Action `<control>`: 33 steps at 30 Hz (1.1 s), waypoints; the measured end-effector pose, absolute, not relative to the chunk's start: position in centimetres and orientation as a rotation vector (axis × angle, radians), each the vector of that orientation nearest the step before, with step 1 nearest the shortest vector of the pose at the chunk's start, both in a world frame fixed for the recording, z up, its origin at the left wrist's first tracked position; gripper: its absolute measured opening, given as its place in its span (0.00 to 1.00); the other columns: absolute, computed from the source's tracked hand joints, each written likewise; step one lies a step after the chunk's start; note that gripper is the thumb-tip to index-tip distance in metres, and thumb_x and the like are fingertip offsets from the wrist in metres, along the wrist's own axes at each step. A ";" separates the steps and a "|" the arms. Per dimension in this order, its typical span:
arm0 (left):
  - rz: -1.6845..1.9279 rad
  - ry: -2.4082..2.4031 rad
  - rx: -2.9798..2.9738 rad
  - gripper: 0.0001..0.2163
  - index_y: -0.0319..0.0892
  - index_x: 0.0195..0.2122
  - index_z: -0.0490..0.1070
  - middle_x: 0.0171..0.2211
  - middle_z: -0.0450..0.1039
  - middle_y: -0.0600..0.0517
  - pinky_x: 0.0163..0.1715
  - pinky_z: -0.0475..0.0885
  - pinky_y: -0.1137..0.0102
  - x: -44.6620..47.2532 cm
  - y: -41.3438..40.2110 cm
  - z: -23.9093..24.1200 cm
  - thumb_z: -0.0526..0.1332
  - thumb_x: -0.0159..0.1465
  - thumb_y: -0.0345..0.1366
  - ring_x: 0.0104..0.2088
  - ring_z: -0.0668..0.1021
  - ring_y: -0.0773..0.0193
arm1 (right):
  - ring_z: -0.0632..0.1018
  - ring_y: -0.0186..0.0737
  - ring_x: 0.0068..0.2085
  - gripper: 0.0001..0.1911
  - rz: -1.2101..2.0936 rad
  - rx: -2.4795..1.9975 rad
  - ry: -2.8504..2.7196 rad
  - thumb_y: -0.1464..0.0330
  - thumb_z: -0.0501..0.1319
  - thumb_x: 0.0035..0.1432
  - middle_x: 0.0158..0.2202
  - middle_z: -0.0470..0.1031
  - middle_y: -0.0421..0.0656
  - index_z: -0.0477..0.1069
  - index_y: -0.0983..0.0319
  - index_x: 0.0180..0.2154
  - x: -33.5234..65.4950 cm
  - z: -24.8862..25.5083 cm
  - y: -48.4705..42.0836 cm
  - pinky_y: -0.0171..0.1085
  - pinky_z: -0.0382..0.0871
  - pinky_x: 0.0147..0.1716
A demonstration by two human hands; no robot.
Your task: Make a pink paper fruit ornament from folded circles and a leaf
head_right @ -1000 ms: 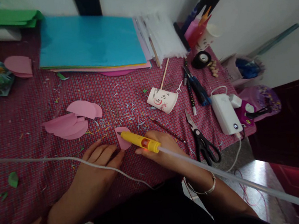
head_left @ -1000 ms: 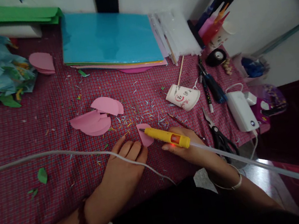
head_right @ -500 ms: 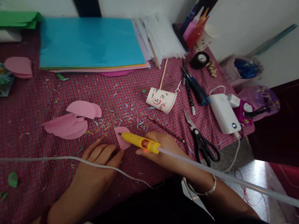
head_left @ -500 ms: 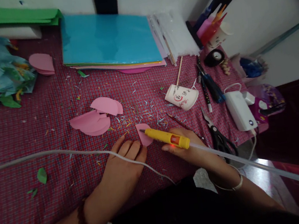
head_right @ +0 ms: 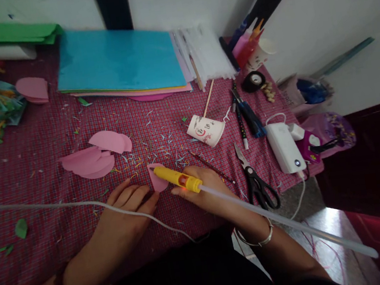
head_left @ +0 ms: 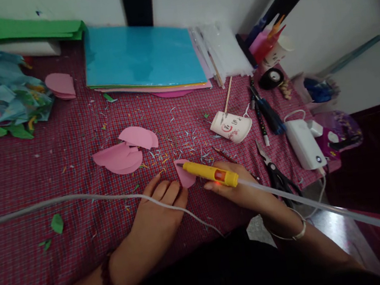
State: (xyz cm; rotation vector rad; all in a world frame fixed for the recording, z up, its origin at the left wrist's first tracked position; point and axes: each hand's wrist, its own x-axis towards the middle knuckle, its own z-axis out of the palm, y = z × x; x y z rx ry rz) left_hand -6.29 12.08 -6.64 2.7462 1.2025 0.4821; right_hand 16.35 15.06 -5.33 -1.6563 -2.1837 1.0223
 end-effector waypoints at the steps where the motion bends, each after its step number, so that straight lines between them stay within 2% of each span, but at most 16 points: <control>1: 0.474 1.202 2.747 0.11 0.38 0.42 0.73 0.37 0.74 0.47 0.49 0.70 0.54 -6.3 12.1 -6.6 0.54 0.62 0.25 0.40 0.75 0.55 | 0.67 0.32 0.25 0.14 1.046 -1.650 -2.176 0.59 0.62 0.56 0.24 0.65 0.36 0.61 0.59 0.27 16.4 -5.3 15.1 0.35 0.57 0.24; 6: 0.466 1.205 2.732 0.11 0.38 0.42 0.73 0.36 0.74 0.47 0.50 0.69 0.54 -6.3 12.1 -6.7 0.54 0.62 0.26 0.40 0.74 0.56 | 0.68 0.33 0.27 0.12 1.122 -1.632 -2.140 0.61 0.61 0.57 0.27 0.66 0.37 0.62 0.59 0.29 16.4 -5.1 15.0 0.35 0.60 0.26; 14: 0.451 1.206 2.728 0.11 0.37 0.43 0.74 0.37 0.74 0.46 0.50 0.69 0.53 -6.2 12.1 -6.6 0.54 0.62 0.25 0.40 0.74 0.55 | 0.66 0.32 0.25 0.13 1.133 -1.589 -2.147 0.61 0.62 0.57 0.25 0.64 0.36 0.61 0.59 0.28 16.5 -5.2 15.0 0.34 0.57 0.25; 33: 0.479 1.199 2.733 0.11 0.37 0.43 0.74 0.37 0.74 0.46 0.50 0.70 0.53 -6.2 12.1 -6.6 0.55 0.62 0.25 0.40 0.74 0.55 | 0.67 0.34 0.26 0.16 1.045 -1.667 -2.219 0.58 0.62 0.56 0.25 0.65 0.37 0.59 0.59 0.26 16.7 -5.7 14.8 0.36 0.56 0.25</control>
